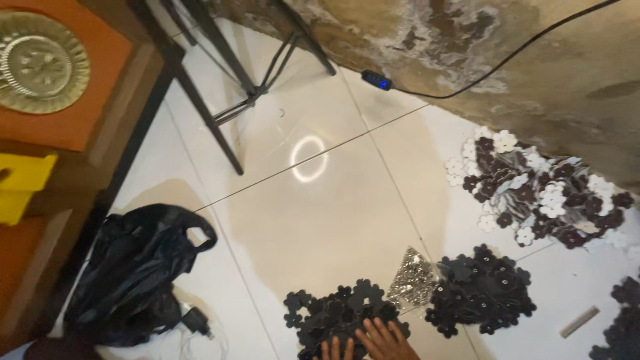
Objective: The person sits on the floor and repeatedly picks up small black flower-shaped pieces and tiny metallic fasteners. They insert the fasteners into the center of the pieces and place the assembled units into a growing pile. The person occasionally pauses to adjust the pile or reach for more components.
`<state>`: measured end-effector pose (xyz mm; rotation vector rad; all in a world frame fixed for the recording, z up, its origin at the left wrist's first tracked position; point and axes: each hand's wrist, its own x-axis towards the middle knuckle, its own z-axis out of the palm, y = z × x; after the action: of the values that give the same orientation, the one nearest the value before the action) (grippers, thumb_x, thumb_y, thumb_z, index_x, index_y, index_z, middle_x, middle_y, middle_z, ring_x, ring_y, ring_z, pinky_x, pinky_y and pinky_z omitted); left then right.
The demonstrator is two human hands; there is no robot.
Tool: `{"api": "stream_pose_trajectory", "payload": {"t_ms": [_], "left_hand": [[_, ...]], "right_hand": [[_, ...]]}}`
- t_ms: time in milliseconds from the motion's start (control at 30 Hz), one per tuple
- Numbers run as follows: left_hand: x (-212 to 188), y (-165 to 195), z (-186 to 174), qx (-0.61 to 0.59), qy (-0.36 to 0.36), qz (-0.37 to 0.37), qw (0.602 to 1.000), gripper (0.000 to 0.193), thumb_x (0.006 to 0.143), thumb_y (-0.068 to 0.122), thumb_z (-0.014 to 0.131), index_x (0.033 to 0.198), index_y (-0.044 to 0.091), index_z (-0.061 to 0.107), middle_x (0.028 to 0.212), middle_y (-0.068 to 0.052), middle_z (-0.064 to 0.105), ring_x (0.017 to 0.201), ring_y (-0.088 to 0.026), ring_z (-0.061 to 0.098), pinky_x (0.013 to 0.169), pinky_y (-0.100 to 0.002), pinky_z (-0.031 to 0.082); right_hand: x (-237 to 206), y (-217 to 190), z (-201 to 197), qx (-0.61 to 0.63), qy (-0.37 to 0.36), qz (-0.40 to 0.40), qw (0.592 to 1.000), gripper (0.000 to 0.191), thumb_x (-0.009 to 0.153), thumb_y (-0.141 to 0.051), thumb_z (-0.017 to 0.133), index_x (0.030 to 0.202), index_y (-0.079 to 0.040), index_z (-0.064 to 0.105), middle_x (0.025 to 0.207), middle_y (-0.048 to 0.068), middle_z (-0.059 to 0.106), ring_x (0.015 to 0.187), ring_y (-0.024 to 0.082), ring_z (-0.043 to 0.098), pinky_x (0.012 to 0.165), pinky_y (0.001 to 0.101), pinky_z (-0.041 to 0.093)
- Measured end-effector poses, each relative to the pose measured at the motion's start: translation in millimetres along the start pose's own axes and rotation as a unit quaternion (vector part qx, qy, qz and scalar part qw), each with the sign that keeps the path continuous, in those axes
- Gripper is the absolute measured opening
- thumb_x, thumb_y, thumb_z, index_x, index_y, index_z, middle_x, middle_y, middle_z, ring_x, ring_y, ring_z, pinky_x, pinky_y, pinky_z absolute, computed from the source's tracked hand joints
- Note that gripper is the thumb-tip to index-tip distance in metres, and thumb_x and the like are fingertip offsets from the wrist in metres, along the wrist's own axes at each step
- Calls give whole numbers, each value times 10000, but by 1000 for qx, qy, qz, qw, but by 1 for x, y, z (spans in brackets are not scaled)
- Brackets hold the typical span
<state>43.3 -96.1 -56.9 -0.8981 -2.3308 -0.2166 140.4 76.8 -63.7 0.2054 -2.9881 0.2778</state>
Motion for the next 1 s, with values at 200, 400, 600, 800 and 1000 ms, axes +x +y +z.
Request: {"api": "stream_pose_trajectory", "payload": {"t_ms": [200, 400, 600, 800, 1000], "left_hand": [[-5, 17, -7, -44, -82, -77, 993, 518, 1043, 575, 341, 1420, 312, 579, 1400, -87, 596, 1316, -321, 524, 1127, -602, 261], [17, 17, -35, -157, -240, -137, 948, 592, 944, 474, 542, 1464, 195, 501, 1560, -139, 398, 1468, -355, 314, 1173, -610, 208], [54, 7, -28, -115, -311, -131, 934, 648, 966, 469, 540, 1529, 173, 418, 1630, -109, 302, 1513, -340, 212, 1218, -556, 148], [69, 24, -36, -84, -262, -235, 932, 775, 959, 532, 568, 1581, 124, 351, 1661, -100, 258, 1543, -364, 168, 1247, -566, 125], [81, 67, -79, -104, -313, -296, 897, 805, 912, 381, 688, 1581, 117, 325, 1684, -125, 203, 1549, -392, 150, 1230, -549, 162]], "right_hand": [[15, 3, -28, 89, -28, 35, 995, 662, 1032, -522, 478, 1543, -110, 395, 1592, 195, 330, 1478, 351, 275, 1168, 541, 178], [45, 8, -65, 125, -43, 62, 989, 677, 981, -445, 560, 1535, -90, 399, 1611, 169, 343, 1497, 342, 290, 1202, 526, 179], [78, 14, -79, 109, -29, 70, 991, 726, 932, -445, 595, 1529, -84, 394, 1611, 175, 333, 1498, 346, 268, 1205, 527, 148], [87, 31, -82, 199, 47, 79, 976, 768, 861, -347, 710, 1527, -98, 417, 1603, 179, 367, 1511, 371, 276, 1243, 533, 179], [64, 54, -87, 186, 58, 115, 974, 688, 907, -177, 681, 1552, -91, 457, 1601, 182, 430, 1510, 364, 355, 1259, 482, 241]]}}
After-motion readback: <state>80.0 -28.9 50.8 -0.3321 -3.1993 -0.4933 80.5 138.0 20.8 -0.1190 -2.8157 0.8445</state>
